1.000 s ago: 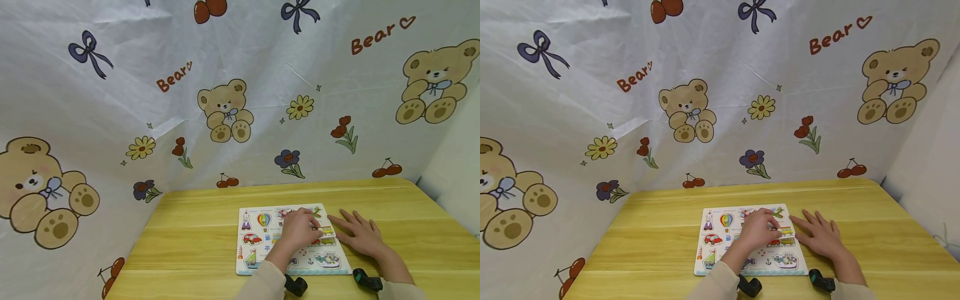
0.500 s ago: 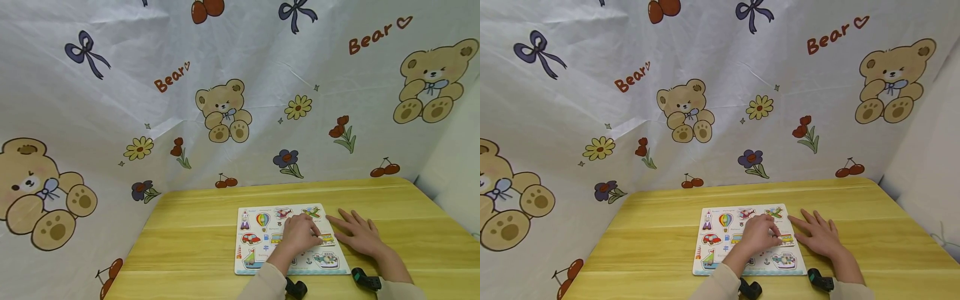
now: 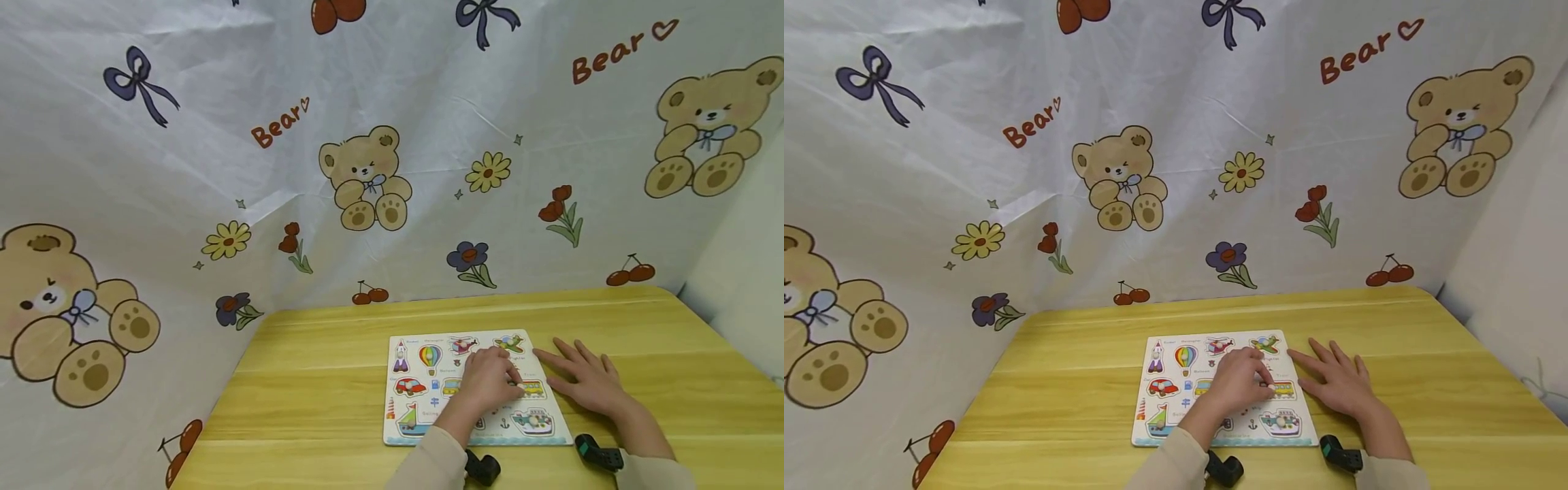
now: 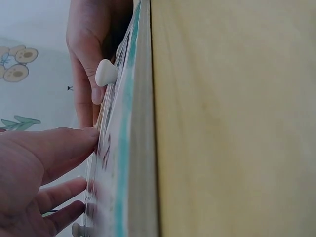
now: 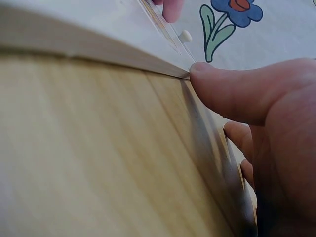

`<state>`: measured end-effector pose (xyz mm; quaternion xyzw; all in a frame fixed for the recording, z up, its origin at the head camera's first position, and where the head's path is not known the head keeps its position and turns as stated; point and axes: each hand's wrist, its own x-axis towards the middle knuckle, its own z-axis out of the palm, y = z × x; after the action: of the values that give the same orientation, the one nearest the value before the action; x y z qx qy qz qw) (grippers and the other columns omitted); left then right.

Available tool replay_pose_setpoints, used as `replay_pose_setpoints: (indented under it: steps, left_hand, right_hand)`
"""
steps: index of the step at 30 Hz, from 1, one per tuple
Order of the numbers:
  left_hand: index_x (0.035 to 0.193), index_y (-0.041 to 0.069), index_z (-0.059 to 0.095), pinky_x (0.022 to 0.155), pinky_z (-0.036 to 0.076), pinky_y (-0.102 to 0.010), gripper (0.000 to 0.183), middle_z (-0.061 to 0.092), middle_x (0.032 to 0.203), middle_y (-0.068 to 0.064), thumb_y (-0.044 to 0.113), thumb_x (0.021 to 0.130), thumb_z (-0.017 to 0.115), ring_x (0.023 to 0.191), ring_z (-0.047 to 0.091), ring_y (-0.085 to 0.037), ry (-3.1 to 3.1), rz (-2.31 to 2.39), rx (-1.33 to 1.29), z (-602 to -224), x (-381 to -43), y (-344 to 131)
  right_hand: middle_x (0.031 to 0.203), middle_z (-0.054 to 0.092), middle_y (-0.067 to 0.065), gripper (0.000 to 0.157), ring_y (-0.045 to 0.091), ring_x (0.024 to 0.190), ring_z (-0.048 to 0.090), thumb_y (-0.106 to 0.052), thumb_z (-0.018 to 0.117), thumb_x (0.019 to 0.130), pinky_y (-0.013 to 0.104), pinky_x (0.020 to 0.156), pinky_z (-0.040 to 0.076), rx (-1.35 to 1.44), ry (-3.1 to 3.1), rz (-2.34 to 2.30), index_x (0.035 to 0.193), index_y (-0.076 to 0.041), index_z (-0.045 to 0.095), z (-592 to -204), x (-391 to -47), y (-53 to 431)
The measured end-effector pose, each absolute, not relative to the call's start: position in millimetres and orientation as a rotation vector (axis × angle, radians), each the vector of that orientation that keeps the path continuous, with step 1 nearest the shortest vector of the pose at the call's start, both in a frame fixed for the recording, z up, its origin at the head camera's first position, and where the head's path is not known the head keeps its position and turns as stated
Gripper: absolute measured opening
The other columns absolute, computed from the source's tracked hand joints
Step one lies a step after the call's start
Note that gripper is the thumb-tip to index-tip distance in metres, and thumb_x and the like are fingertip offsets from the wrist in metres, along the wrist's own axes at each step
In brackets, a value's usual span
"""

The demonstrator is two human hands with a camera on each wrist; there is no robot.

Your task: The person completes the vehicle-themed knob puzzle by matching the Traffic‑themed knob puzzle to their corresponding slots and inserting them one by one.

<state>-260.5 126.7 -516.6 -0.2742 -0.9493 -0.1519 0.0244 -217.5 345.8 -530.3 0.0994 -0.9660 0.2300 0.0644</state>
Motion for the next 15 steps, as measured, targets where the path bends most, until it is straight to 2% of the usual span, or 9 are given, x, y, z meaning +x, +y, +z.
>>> replay_pose_setpoints:
  steps: [12, 15]
  left_hand:
    - [0.089, 0.044, 0.073, 0.105, 0.044, -0.031, 0.011, 0.060, 0.131, 0.019, 0.050, 0.082, 0.079, 0.125, 0.054, -0.006, -2.930, -0.468, -0.883, -513.6, -260.2, 125.2]
    - [0.095, 0.039, 0.076, 0.106, 0.044, -0.028, 0.014, 0.061, 0.130, 0.016, 0.046, 0.083, 0.079, 0.125, 0.055, -0.005, -2.943, -0.624, -0.886, -511.0, -262.6, 122.0]
  right_hand:
    - [0.157, 0.034, 0.026, 0.052, 0.061, 0.141, 0.022, -0.045, 0.060, 0.096, 0.083, 0.103, 0.009, 0.291, -2.917, 0.709, 0.146, -0.034, 0.050, -533.0, -218.7, 347.0]
    - [0.157, 0.034, 0.027, 0.052, 0.061, 0.142, 0.021, -0.045, 0.060, 0.096, 0.083, 0.103, 0.008, 0.287, -2.921, 0.714, 0.146, -0.032, 0.051, -532.4, -218.9, 346.7]
